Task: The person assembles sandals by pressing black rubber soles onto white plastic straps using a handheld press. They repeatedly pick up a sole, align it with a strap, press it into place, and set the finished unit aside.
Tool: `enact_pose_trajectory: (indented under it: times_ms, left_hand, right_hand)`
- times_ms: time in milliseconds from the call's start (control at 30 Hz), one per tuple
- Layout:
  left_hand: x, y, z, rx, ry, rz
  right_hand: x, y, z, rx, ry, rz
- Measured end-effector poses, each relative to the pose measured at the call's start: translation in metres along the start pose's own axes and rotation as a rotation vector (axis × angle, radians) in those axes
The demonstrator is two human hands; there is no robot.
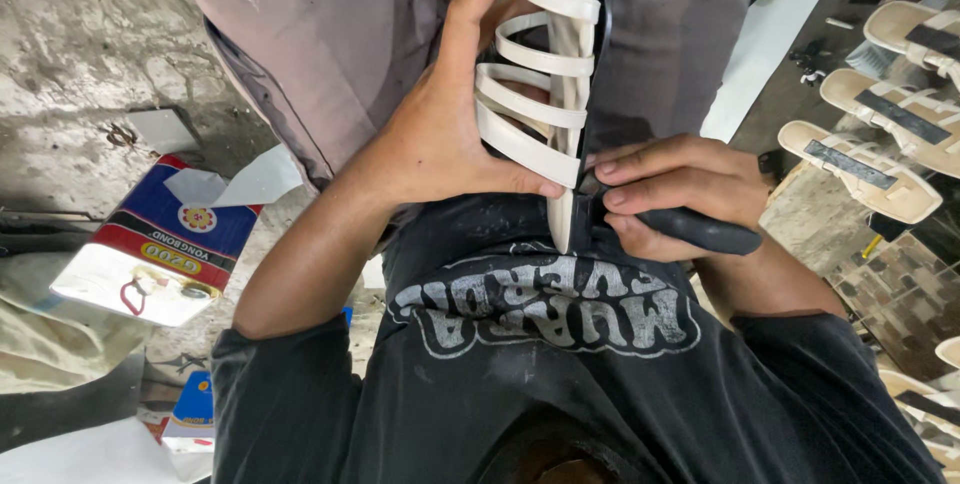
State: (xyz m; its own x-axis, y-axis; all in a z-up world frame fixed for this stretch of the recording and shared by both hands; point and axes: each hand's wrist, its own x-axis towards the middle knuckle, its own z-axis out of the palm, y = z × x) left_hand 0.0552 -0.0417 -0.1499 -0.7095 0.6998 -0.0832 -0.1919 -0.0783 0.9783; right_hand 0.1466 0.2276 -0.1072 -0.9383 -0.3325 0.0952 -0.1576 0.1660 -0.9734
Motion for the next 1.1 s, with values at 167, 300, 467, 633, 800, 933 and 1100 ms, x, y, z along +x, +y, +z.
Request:
enact_pose_trajectory:
  times_ms: [167, 300, 467, 633, 800, 933, 1100]
  left_hand:
    - [0.004, -0.006, 0.011, -0.085, 0.063, -0.039]
    - [0.006, -0.001, 0.011, -0.105, 0.034, -0.103]
    - [0.004, 0.003, -0.005, -0.066, -0.051, -0.034]
    - [0.009, -0.006, -0.002, -0.082, -0.005, -0.157]
    - [0.010, -0.007, 0.001, -0.030, -0.004, -0.121]
    - [0.011, -0.005, -0.004, -0.135, -0.017, -0.111]
    - [0.013, -0.009, -0.002, -0.258, 0.012, -0.239]
  right_hand:
    - [0.008, 0.009, 0.011, 0.061, 0.111, -0.073]
    - [0.014, 0.024, 0.002, 0.222, 0.018, -0.103]
    - [0.013, 0.013, -0.015, 0.207, -0.051, 0.163]
    - [0.026, 0.009, -0.012, 0.200, -0.065, 0.215]
    - [0.038, 0.004, -0.019, 0.273, -0.100, 0.193]
    - [0.042, 0.006, -0.022, 0.197, -0.043, 0.202]
    - [0.034, 0.015, -0.020, 0.190, 0.001, 0.249]
